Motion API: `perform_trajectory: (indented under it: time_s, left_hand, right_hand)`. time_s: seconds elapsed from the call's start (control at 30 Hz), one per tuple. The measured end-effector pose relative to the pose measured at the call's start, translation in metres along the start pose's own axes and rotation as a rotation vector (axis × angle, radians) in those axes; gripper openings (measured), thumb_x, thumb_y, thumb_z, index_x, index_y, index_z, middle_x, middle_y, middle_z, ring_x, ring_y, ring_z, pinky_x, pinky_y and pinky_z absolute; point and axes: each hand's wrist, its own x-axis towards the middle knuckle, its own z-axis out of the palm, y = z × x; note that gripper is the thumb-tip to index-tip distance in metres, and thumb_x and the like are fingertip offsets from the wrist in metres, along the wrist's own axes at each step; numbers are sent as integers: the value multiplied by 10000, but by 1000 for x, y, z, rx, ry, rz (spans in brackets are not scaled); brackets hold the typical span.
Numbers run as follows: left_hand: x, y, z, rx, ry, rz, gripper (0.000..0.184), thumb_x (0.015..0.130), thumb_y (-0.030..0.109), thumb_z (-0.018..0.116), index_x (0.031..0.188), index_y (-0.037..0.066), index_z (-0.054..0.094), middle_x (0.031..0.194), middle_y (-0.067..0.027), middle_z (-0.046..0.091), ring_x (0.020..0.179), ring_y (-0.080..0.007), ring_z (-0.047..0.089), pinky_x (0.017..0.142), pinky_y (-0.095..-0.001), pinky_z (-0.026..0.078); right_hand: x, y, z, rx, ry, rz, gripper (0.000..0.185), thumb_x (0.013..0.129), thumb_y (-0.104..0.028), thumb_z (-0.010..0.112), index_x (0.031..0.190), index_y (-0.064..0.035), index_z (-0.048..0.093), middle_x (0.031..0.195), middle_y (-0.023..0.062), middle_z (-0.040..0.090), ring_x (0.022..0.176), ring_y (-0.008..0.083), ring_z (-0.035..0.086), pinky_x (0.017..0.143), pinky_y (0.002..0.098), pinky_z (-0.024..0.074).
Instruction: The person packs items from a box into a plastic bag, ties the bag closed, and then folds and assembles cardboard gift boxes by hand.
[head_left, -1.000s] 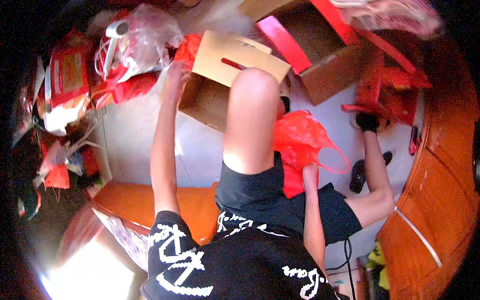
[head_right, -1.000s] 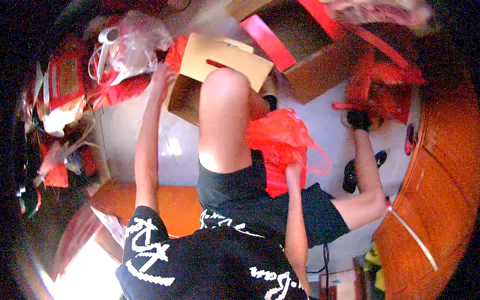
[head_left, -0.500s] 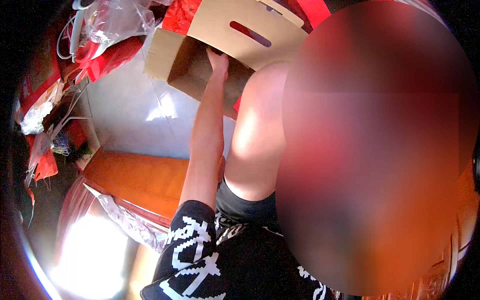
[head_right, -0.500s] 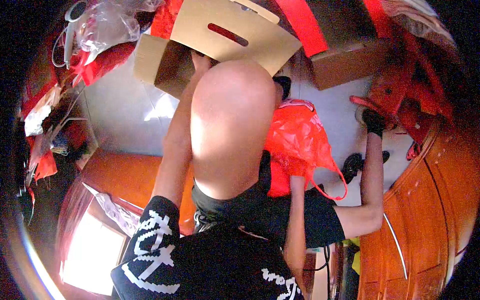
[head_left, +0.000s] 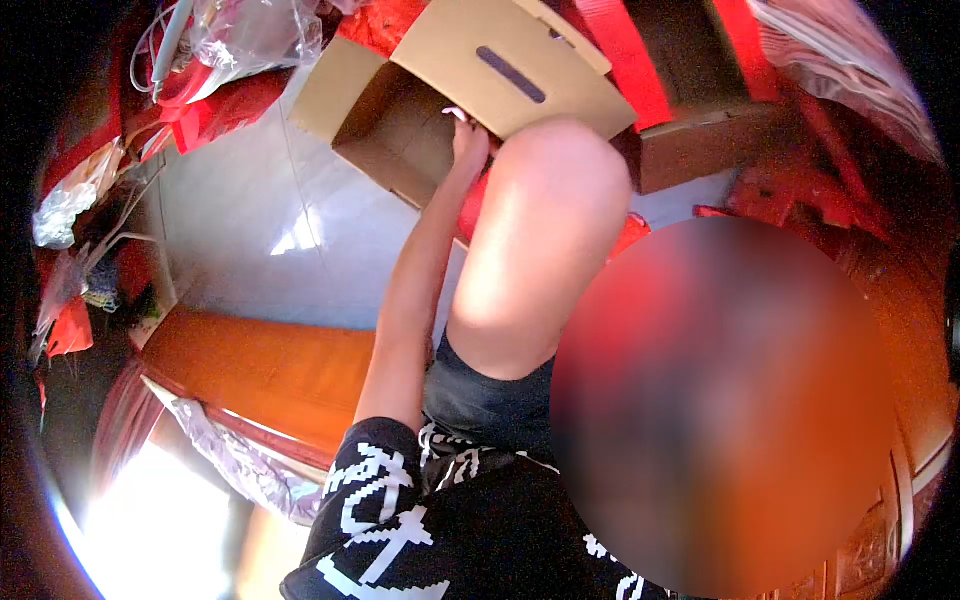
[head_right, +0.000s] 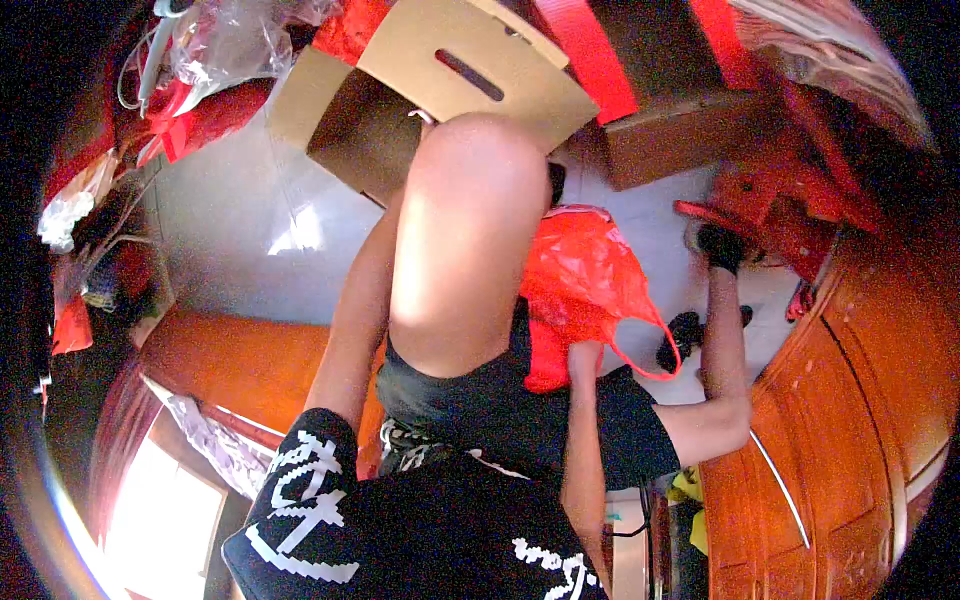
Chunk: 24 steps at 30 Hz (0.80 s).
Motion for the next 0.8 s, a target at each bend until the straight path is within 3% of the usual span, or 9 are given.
perform_trajectory:
  time_s: [0.2, 0.3, 0.37, 0.47, 0.53, 0.57, 0.67, 0.73, 0.8]
  left_hand:
    - [-7, -12, -59, -287, 68, -14, 338, 924, 247, 673, 1166, 12, 653, 753, -136, 668, 619, -238, 646, 538, -382, 516]
    - [-49, 37, -142, -715, -4, -133, 158, 985, 234, 641, 1054, 97, 679, 621, 37, 507, 456, -50, 399, 389, -229, 295]
    - [-74, 45, -179, -877, 32, -57, 167, 1000, 234, 625, 1100, 104, 661, 642, 58, 453, 462, -28, 345, 386, -225, 251]
    - [-104, 64, -225, -911, 103, 137, 185, 1007, 191, 592, 1144, 72, 629, 657, 59, 424, 490, -21, 333, 418, -208, 246]
    - [-141, 99, -250, -965, 70, 79, 172, 1009, 169, 576, 1133, 60, 626, 657, 58, 419, 500, -24, 331, 427, -211, 251]
    - [-147, 112, -258, -939, 6, 125, 171, 1011, 169, 574, 1132, 59, 624, 658, 56, 423, 506, -25, 336, 432, -211, 256]
    - [-168, 147, -277, -843, -96, 303, 168, 1017, 169, 565, 1129, 57, 620, 659, 52, 429, 524, -27, 347, 448, -207, 270]
    - [-188, 182, -284, -761, -86, 485, 167, 1022, 170, 558, 1128, 56, 619, 656, 49, 428, 533, -28, 350, 460, -201, 277]
    - [-216, 214, -292, -652, -142, 637, 212, 1027, 149, 552, 1184, 35, 638, 701, 32, 515, 617, -35, 456, 555, -190, 381]
  right_hand:
    - [0, 3, 1, -47, 97, -150, 400, 846, -89, 622, 1217, 60, 623, 1160, 218, 676, 1134, 330, 626, 970, 408, 475]
    - [7, -8, 10, -277, 357, -397, 399, 843, -95, 630, 1210, 62, 626, 1147, 225, 680, 1128, 337, 631, 963, 411, 479]
    - [17, -2, 12, -496, 581, -516, 399, 841, -99, 636, 1205, 63, 629, 1139, 229, 683, 1124, 341, 635, 958, 413, 482]
    - [36, 30, 3, -160, 143, -160, 313, 833, -160, 664, 1100, 4, 678, 972, 206, 709, 986, 362, 676, 866, 448, 508]
    - [26, 14, -10, -429, 90, -116, 250, 827, -188, 671, 1025, -36, 690, 881, 186, 703, 893, 375, 683, 811, 468, 511]
    - [8, -5, -19, -464, 243, -291, 238, 814, -224, 691, 979, -54, 670, 801, 150, 684, 814, 373, 676, 767, 475, 511]
    - [7, -23, -42, -183, 313, -144, 254, 816, -224, 691, 1010, -62, 669, 893, 162, 685, 864, 370, 666, 790, 472, 507]
    - [12, -23, -58, -194, 583, -271, 252, 836, -225, 682, 1030, -70, 640, 996, 189, 682, 944, 364, 658, 849, 470, 501]
    - [5, -22, -81, -152, 837, -426, 235, 861, -173, 665, 1051, -45, 617, 1141, 217, 649, 1064, 350, 627, 923, 451, 477]
